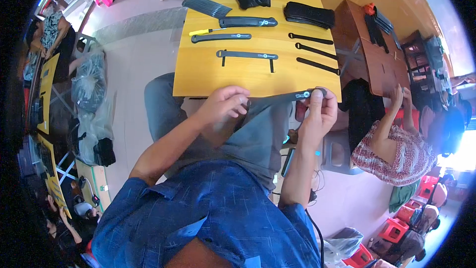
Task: Assembling plastic buckles and adjustment sliders onto black fabric straps for soft goods.
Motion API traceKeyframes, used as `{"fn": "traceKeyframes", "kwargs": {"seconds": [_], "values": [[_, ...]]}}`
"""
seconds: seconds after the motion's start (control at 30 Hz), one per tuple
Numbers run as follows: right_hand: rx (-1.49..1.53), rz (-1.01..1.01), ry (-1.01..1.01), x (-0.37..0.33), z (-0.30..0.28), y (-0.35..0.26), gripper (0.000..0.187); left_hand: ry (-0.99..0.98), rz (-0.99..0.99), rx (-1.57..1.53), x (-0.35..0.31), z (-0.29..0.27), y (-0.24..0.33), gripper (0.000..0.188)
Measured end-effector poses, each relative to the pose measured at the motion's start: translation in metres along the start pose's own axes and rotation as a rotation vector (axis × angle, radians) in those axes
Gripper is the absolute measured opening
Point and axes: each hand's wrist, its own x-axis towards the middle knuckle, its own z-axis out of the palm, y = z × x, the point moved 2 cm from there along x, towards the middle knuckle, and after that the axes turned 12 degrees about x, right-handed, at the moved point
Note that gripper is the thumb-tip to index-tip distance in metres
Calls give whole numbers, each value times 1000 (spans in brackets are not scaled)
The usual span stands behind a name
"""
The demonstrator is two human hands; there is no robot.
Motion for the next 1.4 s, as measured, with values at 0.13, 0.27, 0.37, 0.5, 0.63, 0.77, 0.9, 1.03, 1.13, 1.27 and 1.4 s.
{"fn": "traceKeyframes", "kwargs": {"seconds": [0.13, 0.27, 0.37, 0.5, 0.63, 0.77, 0.9, 1.03, 1.13, 1.27, 1.4], "values": [[153, 160, 50, 1, 8, 27, 10, -53, -170, -208, -7, -12, 2, 34], [195, 224, 68, 3, 10, 58, 11, -1, -51, -138, -7, -25, -12, 25], [149, 247, 35, 4, 14, 73, 11, 157, -62, -118, -3, -39, -5, 19], [49, 290, -113, 10, 18, 91, 13, 258, -137, -117, 10, -67, -8, 18], [-41, 344, -159, 23, 23, 110, 14, 300, -146, -79, 25, -92, -16, 16], [-187, 379, -246, 42, 32, 126, 13, 316, -162, -145, 44, -108, -19, 15], [-202, 447, -263, 57, 33, 146, 14, 322, -188, -21, 59, -118, -17, 14], [-190, 498, -220, 64, 38, 156, 14, 403, -194, 159, 71, -119, -14, 16], [-186, 507, -210, 67, 37, 160, 15, 481, -134, 394, 75, -122, -16, 17], [-266, 475, -197, 70, 37, 160, 16, 530, -69, 638, 80, -120, -5, 16], [-300, 486, -181, 71, 41, 158, 15, 527, -32, 740, 83, -122, -7, 16]]}}
